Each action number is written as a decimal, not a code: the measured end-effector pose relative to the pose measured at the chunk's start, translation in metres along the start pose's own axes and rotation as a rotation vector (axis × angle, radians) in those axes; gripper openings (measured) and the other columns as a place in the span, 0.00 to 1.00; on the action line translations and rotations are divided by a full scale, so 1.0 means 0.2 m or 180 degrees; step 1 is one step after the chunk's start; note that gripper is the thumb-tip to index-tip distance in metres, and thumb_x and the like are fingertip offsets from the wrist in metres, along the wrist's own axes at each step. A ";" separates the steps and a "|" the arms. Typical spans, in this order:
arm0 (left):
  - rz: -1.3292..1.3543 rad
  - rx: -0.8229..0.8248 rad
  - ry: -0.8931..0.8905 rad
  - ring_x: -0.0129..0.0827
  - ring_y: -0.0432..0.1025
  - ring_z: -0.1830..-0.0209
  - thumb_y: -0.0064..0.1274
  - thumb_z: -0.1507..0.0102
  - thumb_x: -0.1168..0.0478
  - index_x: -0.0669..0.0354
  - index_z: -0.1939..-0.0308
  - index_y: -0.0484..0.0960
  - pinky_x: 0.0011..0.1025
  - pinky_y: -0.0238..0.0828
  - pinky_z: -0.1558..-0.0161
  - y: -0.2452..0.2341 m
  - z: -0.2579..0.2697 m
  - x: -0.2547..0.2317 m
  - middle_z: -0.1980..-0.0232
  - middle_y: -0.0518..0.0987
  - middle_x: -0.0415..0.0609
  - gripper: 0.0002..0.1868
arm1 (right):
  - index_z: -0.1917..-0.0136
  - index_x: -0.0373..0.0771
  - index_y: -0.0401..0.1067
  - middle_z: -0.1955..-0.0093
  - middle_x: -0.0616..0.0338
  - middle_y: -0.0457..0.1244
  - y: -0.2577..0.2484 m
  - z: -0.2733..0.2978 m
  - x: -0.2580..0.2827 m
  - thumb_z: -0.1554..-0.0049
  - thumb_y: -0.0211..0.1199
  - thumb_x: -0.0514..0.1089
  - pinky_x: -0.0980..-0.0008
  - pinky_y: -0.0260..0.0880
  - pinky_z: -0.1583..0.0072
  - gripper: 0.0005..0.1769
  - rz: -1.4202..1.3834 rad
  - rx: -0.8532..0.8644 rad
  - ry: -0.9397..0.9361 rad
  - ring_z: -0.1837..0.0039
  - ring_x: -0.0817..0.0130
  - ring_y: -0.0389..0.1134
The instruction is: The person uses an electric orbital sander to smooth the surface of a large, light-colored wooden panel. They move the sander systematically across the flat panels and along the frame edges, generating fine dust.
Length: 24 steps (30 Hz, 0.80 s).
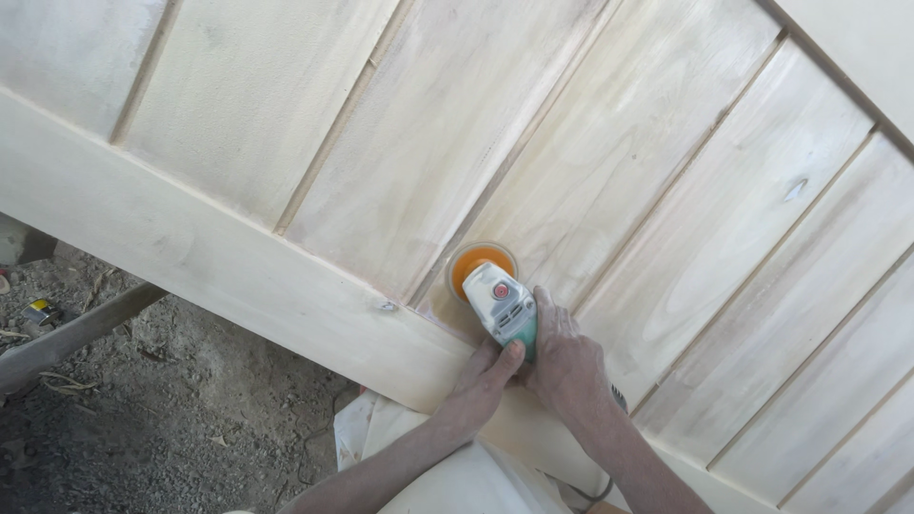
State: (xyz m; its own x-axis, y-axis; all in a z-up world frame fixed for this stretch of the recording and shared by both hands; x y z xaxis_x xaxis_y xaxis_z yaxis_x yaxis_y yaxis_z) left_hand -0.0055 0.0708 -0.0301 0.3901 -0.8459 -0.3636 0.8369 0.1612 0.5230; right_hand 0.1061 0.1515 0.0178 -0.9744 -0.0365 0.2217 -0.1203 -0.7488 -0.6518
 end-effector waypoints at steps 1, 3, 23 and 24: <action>-0.0144 0.0036 0.0130 0.41 0.67 0.33 0.40 0.31 0.42 0.62 0.24 0.56 0.39 0.65 0.33 -0.01 0.00 0.01 0.28 0.68 0.56 0.38 | 0.22 0.33 0.43 0.36 0.44 0.61 -0.01 0.00 0.01 0.61 0.80 0.51 0.57 0.72 0.41 0.66 0.0030 0.0025 0.0039 0.35 0.50 0.66; -0.0446 0.0095 0.0401 0.39 0.66 0.30 0.40 0.29 0.42 0.66 0.24 0.59 0.37 0.62 0.31 -0.04 0.02 0.05 0.28 0.70 0.56 0.38 | 0.19 0.34 0.40 0.34 0.45 0.60 0.02 0.00 0.05 0.60 0.80 0.54 0.60 0.73 0.41 0.69 0.0299 0.0421 0.0027 0.34 0.52 0.65; -0.0371 0.0037 0.0051 0.36 0.67 0.36 0.40 0.30 0.43 0.66 0.26 0.60 0.35 0.65 0.35 0.00 -0.15 -0.02 0.32 0.71 0.54 0.36 | 0.19 0.33 0.43 0.39 0.42 0.62 -0.06 -0.11 -0.07 0.58 0.76 0.44 0.57 0.75 0.48 0.63 0.0138 -0.0029 -0.0035 0.41 0.49 0.69; -0.0400 0.0057 0.0018 0.36 0.68 0.36 0.40 0.30 0.42 0.66 0.26 0.61 0.35 0.65 0.36 0.04 -0.19 -0.07 0.33 0.72 0.54 0.37 | 0.20 0.33 0.44 0.39 0.40 0.62 -0.10 -0.13 -0.09 0.57 0.75 0.43 0.56 0.75 0.49 0.60 0.0172 -0.0266 -0.0071 0.43 0.48 0.70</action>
State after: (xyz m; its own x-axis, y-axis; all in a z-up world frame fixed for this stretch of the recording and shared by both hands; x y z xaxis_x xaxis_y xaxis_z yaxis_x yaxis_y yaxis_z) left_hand 0.0099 0.1027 -0.0507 0.2848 -0.8560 -0.4314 0.8724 0.0449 0.4867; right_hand 0.1214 0.1850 0.0078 -0.9756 -0.0909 0.2000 -0.0839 -0.6876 -0.7212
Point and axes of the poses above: each hand's wrist, its own z-axis away from the middle knuckle, its own y-axis out of the palm, x = y × z, the point moved 3 cm from there along -z, towards the middle knuckle
